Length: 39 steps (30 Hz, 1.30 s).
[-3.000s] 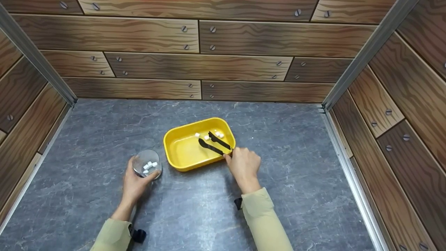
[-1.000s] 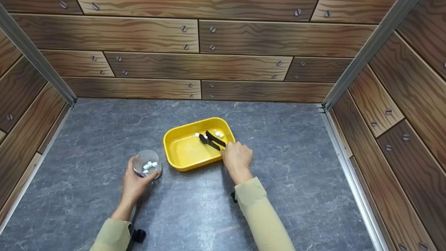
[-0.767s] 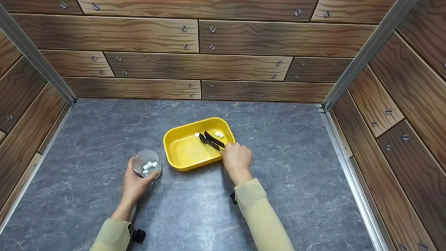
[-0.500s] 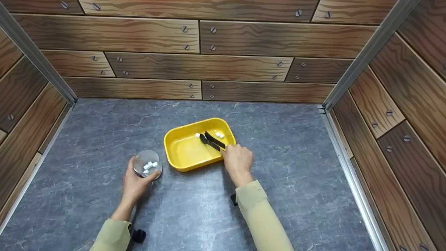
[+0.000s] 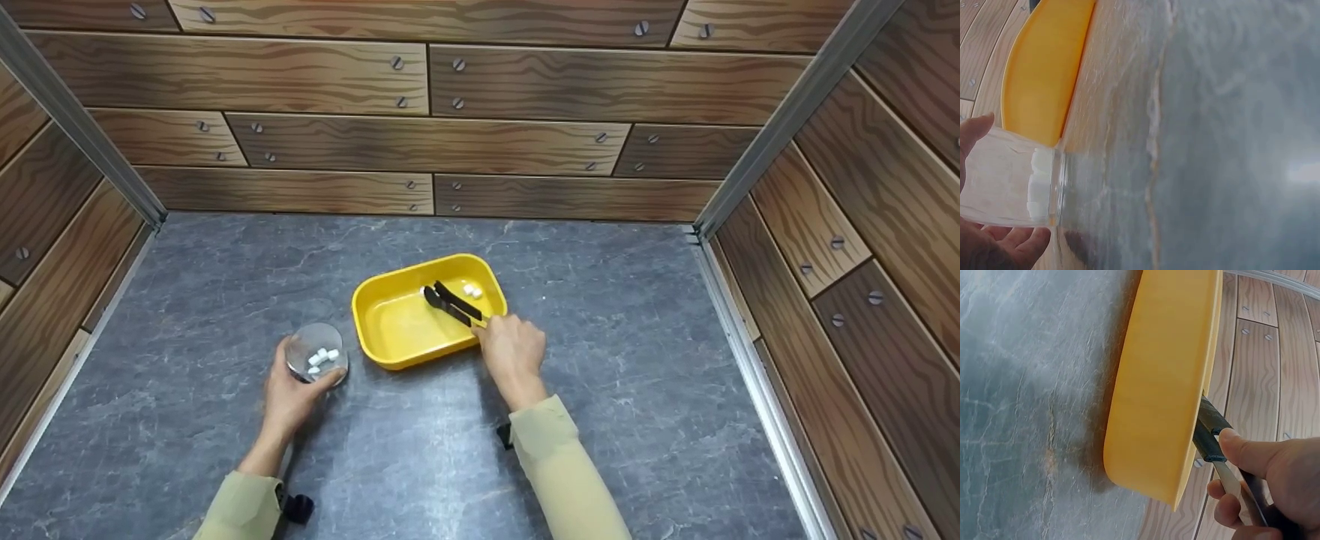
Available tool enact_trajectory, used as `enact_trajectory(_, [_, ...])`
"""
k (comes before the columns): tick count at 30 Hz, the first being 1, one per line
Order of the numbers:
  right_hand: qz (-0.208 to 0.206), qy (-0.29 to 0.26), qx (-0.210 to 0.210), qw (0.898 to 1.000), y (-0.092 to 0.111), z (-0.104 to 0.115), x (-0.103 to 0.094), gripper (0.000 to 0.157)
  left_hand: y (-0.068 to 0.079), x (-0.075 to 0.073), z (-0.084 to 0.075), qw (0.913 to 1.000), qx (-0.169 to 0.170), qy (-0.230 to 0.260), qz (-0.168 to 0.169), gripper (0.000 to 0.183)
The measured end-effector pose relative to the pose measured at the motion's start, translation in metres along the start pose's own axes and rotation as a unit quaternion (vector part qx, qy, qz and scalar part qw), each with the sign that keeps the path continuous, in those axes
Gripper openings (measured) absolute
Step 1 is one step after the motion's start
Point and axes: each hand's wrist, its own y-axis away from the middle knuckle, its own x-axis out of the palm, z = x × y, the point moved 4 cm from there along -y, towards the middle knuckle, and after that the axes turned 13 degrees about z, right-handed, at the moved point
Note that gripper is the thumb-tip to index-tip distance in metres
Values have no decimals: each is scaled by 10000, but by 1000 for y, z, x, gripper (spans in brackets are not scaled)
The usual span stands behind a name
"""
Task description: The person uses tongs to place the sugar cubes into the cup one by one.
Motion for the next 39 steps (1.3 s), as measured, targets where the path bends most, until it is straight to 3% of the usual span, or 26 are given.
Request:
enact_trajectory(20, [-634, -520, -310, 9961, 25, -4, -15, 32, 0, 0, 2, 9997, -192, -90, 80, 103])
enact_trajectory(29, [-789, -661, -534, 9933, 37, 6, -25, 31, 1, 0, 2, 9993, -326, -138, 145, 104])
enact_trajectory(34, [-1112, -680, -909, 9873, 45, 21, -32, 30, 1, 0, 2, 9997, -211, -101, 94, 103])
enact_trajectory(39, [-1470, -856, -1533, 9734, 55, 41, -34, 30, 0, 1, 3, 9999, -75, -68, -3, 102])
